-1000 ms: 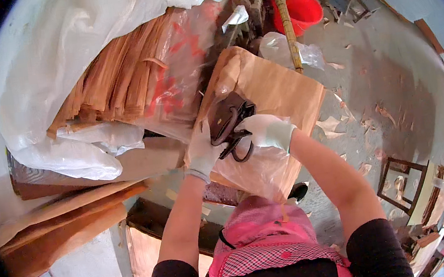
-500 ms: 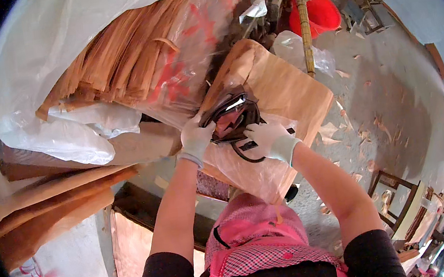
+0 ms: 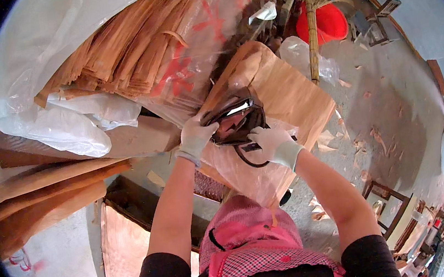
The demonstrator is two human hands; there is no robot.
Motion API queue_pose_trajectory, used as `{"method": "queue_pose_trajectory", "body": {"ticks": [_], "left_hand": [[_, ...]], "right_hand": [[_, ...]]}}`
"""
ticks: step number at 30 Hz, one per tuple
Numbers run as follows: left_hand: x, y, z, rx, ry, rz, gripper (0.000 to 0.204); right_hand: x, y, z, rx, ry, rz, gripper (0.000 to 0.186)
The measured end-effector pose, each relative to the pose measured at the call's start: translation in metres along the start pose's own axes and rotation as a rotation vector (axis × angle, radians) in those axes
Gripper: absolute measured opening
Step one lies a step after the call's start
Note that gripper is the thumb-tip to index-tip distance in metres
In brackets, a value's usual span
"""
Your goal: The person applies adhesive and tape to repair a large sheet of wood veneer, smoothing the material by hand and with a tool, and then moves a large panel across the workshop to a stack.
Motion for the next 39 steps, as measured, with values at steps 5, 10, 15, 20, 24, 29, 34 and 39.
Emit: {"method": "queue_pose_trajectory", "body": {"ticks": [5,10,15,20,24,29,34,39], "left_hand": [[0.004,-0.016,-0.004,0.057,0.054,0.080,0.049],[0.001,-0.020,-0.008,0.046,0.034,0.050,0.047],[-0.004,-0.020,-0.007,0.014,0.016,0.091,0.049],[-0.004,-0.020,-0.008,-0.034,-0.060,0.162,0.052],[-0.006,-0.012,-0.009,-0.001,-0.103,0.150,0.053],[-0.003,-0.020,-0.012,0.020,-0.157,0.147,0.053],[-0.007,-0.015,-0.012,-0.053,-0.187,0.134,0.051],[-0.006,-0.025,-0.018,-0.049,-0.204,0.159,0.048]], "right_hand": [[-0.018,-0.004,0.004,0.155,0.098,0.189,0.072],[-0.025,-0.005,0.015,0.237,0.076,0.174,0.068],[-0.019,-0.006,0.019,0.187,-0.054,0.161,0.047],[-0.020,-0.005,0.019,0.198,-0.075,0.143,0.040],[-0.024,0.003,0.020,0.193,0.019,0.075,0.038],[-0.016,0.004,0.019,0.166,0.016,0.023,0.035],[-0.019,0.009,0.020,0.143,-0.008,0.005,0.029],[-0.018,0.008,0.019,0.135,-0.047,-0.004,0.028]]}}
Point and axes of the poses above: each hand's wrist, its own z-axis towards the middle knuckle, its own x-axis out of the palm, y = z × x, the point moved 8 cm from there along z, towards the middle knuckle, and after that the axes turned 12 degrees about -z, right-handed, at the moved point
